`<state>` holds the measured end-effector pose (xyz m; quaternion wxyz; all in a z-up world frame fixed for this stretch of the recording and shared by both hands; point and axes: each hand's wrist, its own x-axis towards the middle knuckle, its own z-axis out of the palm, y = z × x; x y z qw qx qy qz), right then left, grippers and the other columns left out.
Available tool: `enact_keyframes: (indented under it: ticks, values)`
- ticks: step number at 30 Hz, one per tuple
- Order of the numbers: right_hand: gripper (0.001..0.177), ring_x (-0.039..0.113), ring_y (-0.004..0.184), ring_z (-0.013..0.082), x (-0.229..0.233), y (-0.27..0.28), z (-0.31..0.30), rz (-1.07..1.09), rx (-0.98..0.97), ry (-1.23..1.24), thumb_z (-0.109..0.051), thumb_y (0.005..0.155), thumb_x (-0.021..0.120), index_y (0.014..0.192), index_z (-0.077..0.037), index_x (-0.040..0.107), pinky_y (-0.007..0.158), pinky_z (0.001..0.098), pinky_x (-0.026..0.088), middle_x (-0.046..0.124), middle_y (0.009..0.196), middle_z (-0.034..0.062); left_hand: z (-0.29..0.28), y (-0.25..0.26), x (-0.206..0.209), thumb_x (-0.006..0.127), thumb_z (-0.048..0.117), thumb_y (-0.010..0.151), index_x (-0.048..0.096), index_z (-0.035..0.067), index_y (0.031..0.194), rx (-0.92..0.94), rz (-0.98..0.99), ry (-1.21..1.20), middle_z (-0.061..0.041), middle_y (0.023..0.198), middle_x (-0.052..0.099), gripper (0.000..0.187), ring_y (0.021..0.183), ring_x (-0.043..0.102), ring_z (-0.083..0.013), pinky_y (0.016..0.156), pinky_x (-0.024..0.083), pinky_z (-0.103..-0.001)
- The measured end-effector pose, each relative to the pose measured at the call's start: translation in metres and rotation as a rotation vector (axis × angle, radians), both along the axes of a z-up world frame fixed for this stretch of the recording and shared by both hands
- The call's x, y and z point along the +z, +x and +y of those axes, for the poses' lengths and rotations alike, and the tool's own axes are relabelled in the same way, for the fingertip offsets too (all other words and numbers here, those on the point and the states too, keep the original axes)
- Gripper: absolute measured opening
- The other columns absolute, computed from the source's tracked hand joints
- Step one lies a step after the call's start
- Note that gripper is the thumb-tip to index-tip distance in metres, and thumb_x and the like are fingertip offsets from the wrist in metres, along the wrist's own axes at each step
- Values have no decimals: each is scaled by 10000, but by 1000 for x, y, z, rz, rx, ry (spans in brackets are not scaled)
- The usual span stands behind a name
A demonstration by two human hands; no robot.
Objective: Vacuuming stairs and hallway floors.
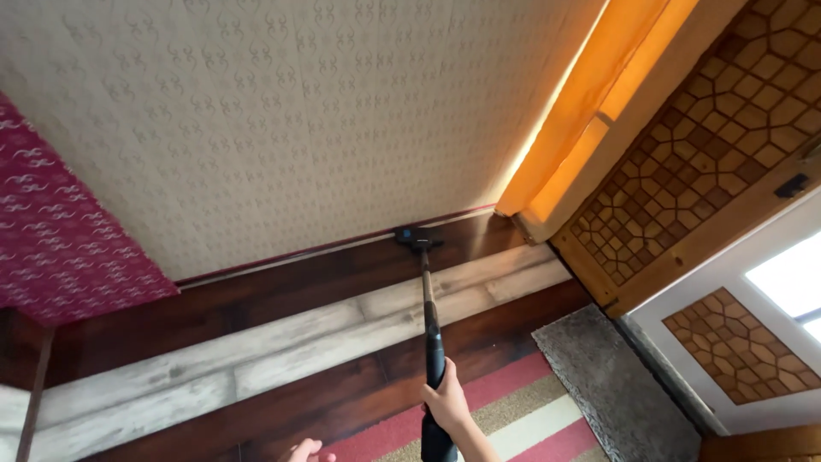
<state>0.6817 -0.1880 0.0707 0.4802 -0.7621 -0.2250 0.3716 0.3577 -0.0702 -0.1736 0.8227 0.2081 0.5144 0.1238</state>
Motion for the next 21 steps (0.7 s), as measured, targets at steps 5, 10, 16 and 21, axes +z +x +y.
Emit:
enact_keyframes:
  ticks: [5,10,16,21]
  values:
    - [684,585,527,173,0,-4,-23,142,-32,78,3,814,613,1427,-123,335,480,339,507,559,761,59,-14,29,30,665,154,853,584,-79,1242,182,71,18,-331,892,748,461,705,728,-406,659,625,-513]
    - [673,593,538,169,9,-34,-59,190,-59,164,30,790,643,1403,-70,385,489,336,501,572,761,80,-43,25,77,630,155,904,520,55,1281,105,14,-98,-255,909,686,405,738,703,-373,690,616,-506]
    - [703,609,515,234,19,-89,-143,186,-49,100,14,763,720,1377,-89,393,486,378,505,551,743,102,-78,-7,121,644,221,898,533,56,1183,26,-31,1,-185,888,712,348,724,695,-310,583,550,-457]
    - [784,688,687,191,-85,-74,-252,-208,38,85,27,652,796,1360,-76,475,652,332,537,627,797,62,-124,-25,172,635,221,888,561,107,1127,18,29,-61,-120,865,680,275,733,669,-250,602,531,-414]
